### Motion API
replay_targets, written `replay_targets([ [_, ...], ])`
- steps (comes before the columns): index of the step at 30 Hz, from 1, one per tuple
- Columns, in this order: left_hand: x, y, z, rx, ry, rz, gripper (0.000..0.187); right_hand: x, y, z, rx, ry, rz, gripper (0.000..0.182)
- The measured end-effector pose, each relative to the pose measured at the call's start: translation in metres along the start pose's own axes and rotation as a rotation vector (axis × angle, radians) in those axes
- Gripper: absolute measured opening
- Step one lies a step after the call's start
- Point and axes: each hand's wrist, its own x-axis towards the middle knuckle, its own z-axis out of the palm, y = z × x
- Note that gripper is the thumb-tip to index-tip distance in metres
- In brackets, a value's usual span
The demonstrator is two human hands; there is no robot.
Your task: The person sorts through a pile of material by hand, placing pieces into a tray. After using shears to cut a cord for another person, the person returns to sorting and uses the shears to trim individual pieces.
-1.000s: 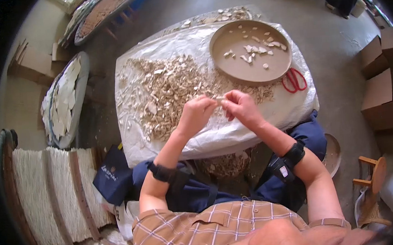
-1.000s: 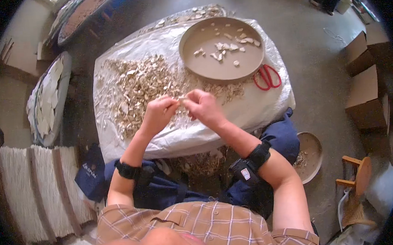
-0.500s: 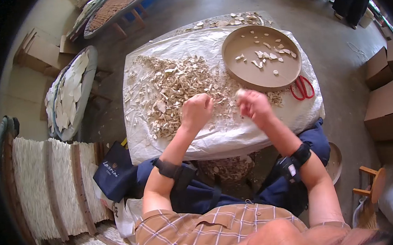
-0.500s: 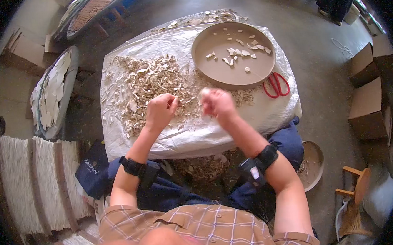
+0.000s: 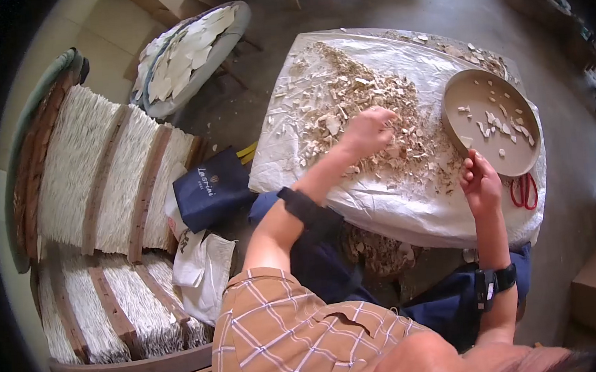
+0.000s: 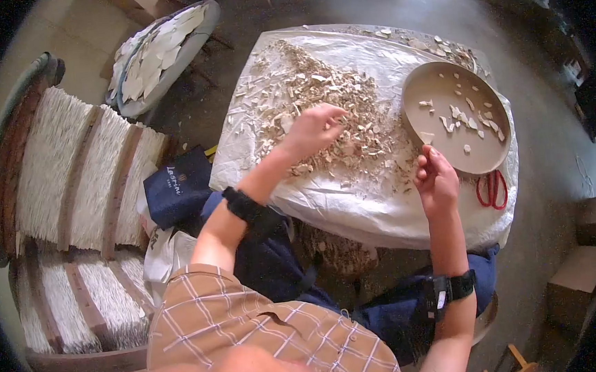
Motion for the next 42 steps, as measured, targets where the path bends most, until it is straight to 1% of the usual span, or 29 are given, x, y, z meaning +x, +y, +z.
replay_targets([
  [1,0.000,0.002,-0.028,-0.076,-0.022,-0.117,0.027,-0.001,0.000,-0.001,-0.009,0.023,0.004,0.019],
  [3,0.006,-0.041,-0.056,-0.137,0.013,-0.212,0.028,-0.004,0.001,0.000,-0.022,0.038,0.028,0.018],
  [6,0.006,-0.111,-0.095,0.026,0.052,-0.322,0.024,-0.006,0.003,0.004,-0.070,0.052,0.061,0.017],
  [7,0.001,-0.139,-0.100,0.068,0.086,-0.354,0.022,-0.006,0.004,0.006,-0.102,0.048,0.064,0.017],
  [9,-0.008,-0.196,-0.096,0.077,0.080,-0.516,0.022,-0.007,0.006,0.009,-0.123,0.056,0.068,0.016],
  [10,-0.008,-0.203,-0.096,0.074,0.077,-0.505,0.022,-0.006,0.006,0.010,-0.150,0.061,0.075,0.016],
  [12,-0.020,-0.214,-0.082,0.168,0.092,-0.576,0.023,-0.005,0.010,0.013,-0.140,0.082,0.088,0.015],
  [13,-0.021,-0.205,-0.080,-0.053,0.057,-0.539,0.028,-0.005,0.011,0.014,-0.150,0.077,0.097,0.015],
  [14,-0.021,-0.195,-0.076,-0.065,0.049,-0.545,0.028,-0.005,0.013,0.015,-0.159,0.073,0.107,0.015],
  [16,-0.014,-0.161,-0.069,-0.426,-0.166,-0.570,0.038,-0.004,0.014,0.017,-0.180,0.083,0.118,0.014],
  [17,-0.014,-0.162,-0.060,-0.402,-0.204,-0.499,0.045,-0.004,0.015,0.018,-0.193,0.081,0.116,0.014],
  [18,-0.011,-0.157,-0.054,-0.405,-0.210,-0.500,0.045,-0.003,0.017,0.019,-0.192,0.087,0.118,0.014],
  [20,-0.009,-0.145,-0.047,-0.028,-0.247,-0.302,0.047,-0.003,0.018,0.020,-0.206,0.070,0.126,0.014],
  [22,-0.006,-0.138,-0.048,0.000,-0.250,-0.290,0.045,-0.003,0.019,0.021,-0.227,0.067,0.122,0.014],
  [24,-0.004,-0.130,-0.052,0.059,-0.306,-0.373,0.042,-0.005,0.019,0.019,-0.238,0.068,0.109,0.014],
  [25,-0.005,-0.121,-0.055,-0.073,-0.307,-0.455,0.038,-0.006,0.019,0.019,-0.241,0.062,0.108,0.013],
  [26,-0.004,-0.122,-0.055,-0.068,-0.308,-0.447,0.038,-0.007,0.019,0.018,-0.246,0.053,0.106,0.013],
  [28,-0.004,-0.115,-0.055,-0.004,-0.187,-0.377,0.032,-0.009,0.019,0.014,-0.262,0.049,0.099,0.014],
  [29,-0.006,-0.111,-0.054,-0.146,-0.118,-0.393,0.017,-0.010,0.018,0.013,-0.280,0.046,0.098,0.016],
  [30,-0.006,-0.093,-0.057,-0.143,-0.127,-0.381,0.017,-0.012,0.016,0.014,-0.270,0.055,0.089,0.016],
  [32,-0.006,-0.051,-0.055,-0.474,0.041,-0.232,0.011,-0.017,0.014,0.018,-0.352,0.001,0.111,0.020],
  [33,-0.009,-0.027,-0.049,-0.512,0.100,-0.088,0.012,-0.021,0.013,0.022,-0.340,0.023,0.099,0.020],
  [34,-0.012,-0.002,-0.045,-0.401,0.137,0.057,0.013,-0.024,0.012,0.027,-0.334,-0.040,0.117,0.021],
  [36,-0.021,0.051,-0.035,-0.296,0.175,0.228,0.015,-0.028,0.010,0.038,-0.325,-0.168,0.150,0.024],
  [38,-0.030,0.070,-0.013,-0.298,0.169,0.281,0.017,-0.027,0.015,0.041,-0.283,-0.242,0.110,0.024],
  [40,-0.033,0.080,0.000,-0.295,0.170,0.328,0.018,-0.024,0.017,0.040,-0.296,-0.237,0.093,0.021],
  [42,-0.036,0.086,0.007,-0.454,0.020,0.202,0.020,-0.019,0.022,0.034,-0.328,-0.283,0.019,0.019],
])
